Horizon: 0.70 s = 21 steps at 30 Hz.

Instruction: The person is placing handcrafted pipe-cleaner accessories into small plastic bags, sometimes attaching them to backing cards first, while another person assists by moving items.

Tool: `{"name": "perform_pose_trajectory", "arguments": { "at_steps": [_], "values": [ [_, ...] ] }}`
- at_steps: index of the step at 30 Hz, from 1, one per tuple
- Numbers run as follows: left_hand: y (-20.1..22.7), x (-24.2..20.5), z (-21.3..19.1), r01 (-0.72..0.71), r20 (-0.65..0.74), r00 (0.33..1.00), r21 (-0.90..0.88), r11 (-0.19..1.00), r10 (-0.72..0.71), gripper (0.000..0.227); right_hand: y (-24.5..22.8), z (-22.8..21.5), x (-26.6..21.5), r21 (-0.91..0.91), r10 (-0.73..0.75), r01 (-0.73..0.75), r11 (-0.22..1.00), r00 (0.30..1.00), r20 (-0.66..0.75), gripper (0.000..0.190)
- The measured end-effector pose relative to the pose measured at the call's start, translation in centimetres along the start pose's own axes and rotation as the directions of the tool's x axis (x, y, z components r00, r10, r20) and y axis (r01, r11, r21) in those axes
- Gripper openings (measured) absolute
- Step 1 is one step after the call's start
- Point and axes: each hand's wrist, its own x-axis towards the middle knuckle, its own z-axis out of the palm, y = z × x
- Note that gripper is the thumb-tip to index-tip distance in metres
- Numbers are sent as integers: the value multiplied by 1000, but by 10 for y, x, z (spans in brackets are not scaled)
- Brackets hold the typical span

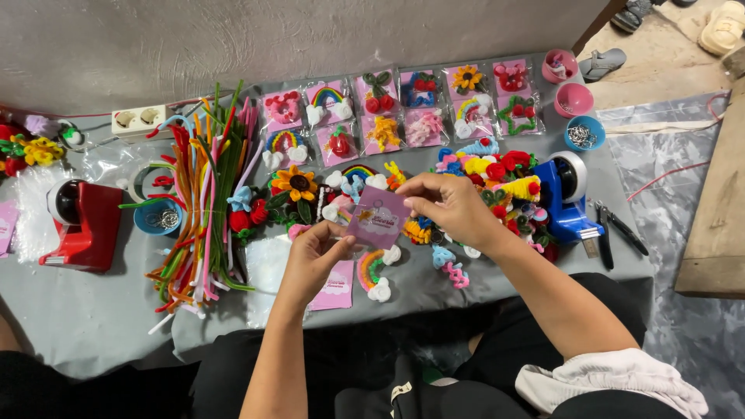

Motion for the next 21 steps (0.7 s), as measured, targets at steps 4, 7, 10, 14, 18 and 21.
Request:
{"name": "perform_pose_trajectory", "arguments": {
  "at_steps": [4,7,10,14,18,21],
  "values": [
    [-21,7,3,26,6,1000,-49,998,-26,16,2,9,-2,-102,10,-4,995,998,59,19],
    [-20,9,11,35,-3,999,-104,994,-35,14,7,10,0,-115,15,-4,993,995,100,17],
    [-31,12,15,43,-23,999,-166,985,-48,14,-1,10,0,-119,30,-14,993,990,140,19],
    [-5,6,19,107,-8,994,-235,966,-112,17,9,8,2,-100,78,-63,993,985,155,31],
    [-5,3,10,205,218,960,-133,970,-174,35,29,-1,7,-128,58,-46,991,994,97,22],
    [-22,8,7,248,254,942,-96,964,-218,23,27,-3,8,-146,78,-61,987,990,116,23]
  ]
}}
